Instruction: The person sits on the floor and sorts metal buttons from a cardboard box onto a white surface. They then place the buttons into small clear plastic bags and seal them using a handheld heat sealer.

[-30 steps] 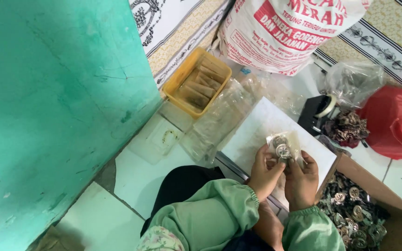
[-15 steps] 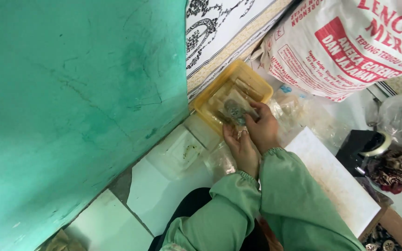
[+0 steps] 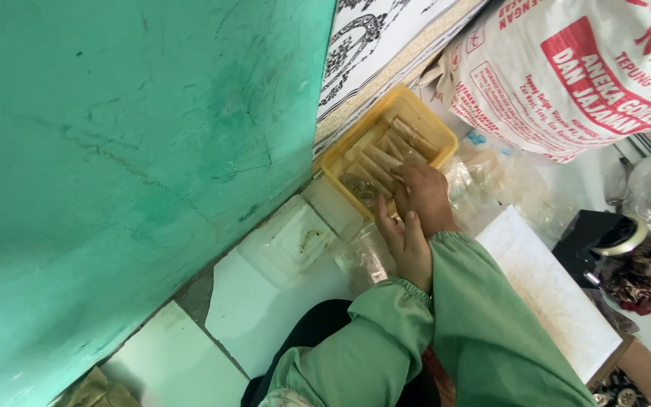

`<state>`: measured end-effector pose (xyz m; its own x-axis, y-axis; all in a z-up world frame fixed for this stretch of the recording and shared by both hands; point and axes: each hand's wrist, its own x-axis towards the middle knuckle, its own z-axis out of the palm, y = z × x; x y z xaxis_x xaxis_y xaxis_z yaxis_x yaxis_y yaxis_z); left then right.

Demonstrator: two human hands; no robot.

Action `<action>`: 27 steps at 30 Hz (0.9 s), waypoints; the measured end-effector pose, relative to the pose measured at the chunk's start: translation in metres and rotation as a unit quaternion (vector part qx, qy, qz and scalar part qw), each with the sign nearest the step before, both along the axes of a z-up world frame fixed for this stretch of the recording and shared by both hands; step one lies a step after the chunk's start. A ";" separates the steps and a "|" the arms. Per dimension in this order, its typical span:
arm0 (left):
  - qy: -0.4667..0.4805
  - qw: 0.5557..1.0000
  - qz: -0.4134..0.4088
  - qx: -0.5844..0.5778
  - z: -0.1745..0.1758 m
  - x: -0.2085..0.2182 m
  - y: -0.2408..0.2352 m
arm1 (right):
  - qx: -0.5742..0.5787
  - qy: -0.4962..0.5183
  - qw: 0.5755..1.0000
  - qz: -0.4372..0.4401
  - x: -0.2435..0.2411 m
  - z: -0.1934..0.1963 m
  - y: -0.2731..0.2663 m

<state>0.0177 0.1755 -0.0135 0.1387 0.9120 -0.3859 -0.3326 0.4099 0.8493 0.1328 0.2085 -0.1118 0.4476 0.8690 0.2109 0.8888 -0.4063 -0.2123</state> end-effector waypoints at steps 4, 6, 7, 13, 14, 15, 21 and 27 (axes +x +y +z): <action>-0.019 0.993 -0.054 0.105 0.015 -0.009 -0.006 | 0.192 0.064 0.979 0.040 -0.037 0.074 -0.083; -0.007 0.986 -0.100 0.135 0.009 -0.008 -0.014 | 0.197 0.084 0.977 0.014 -0.065 0.099 -0.137; 0.006 0.971 -0.164 0.173 0.002 -0.006 -0.022 | 0.206 0.070 0.976 -0.009 -0.082 0.103 -0.167; 0.006 0.745 -0.484 0.459 0.018 -0.038 -0.086 | 0.093 0.071 0.990 -0.082 -0.178 0.099 -0.354; 0.011 0.664 -0.564 0.490 0.024 -0.047 -0.095 | 0.055 0.034 0.993 -0.096 -0.195 0.099 -0.376; 0.011 0.657 -0.569 0.494 0.021 -0.051 -0.105 | 0.062 0.034 0.992 -0.102 -0.203 0.094 -0.395; 0.046 0.555 -0.598 0.576 0.003 -0.075 -0.132 | 0.097 -0.009 0.988 -0.122 -0.220 0.082 -0.445; 0.135 0.470 -0.591 0.641 -0.005 -0.112 -0.156 | 0.117 -0.059 0.980 -0.148 -0.218 0.061 -0.449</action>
<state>-0.0942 0.0192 -0.0181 0.9454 -0.2337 0.2273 -0.3248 -0.7342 0.5962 -0.0857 -0.2406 -0.0507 0.6336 0.6262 0.4543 0.7630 -0.6028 -0.2334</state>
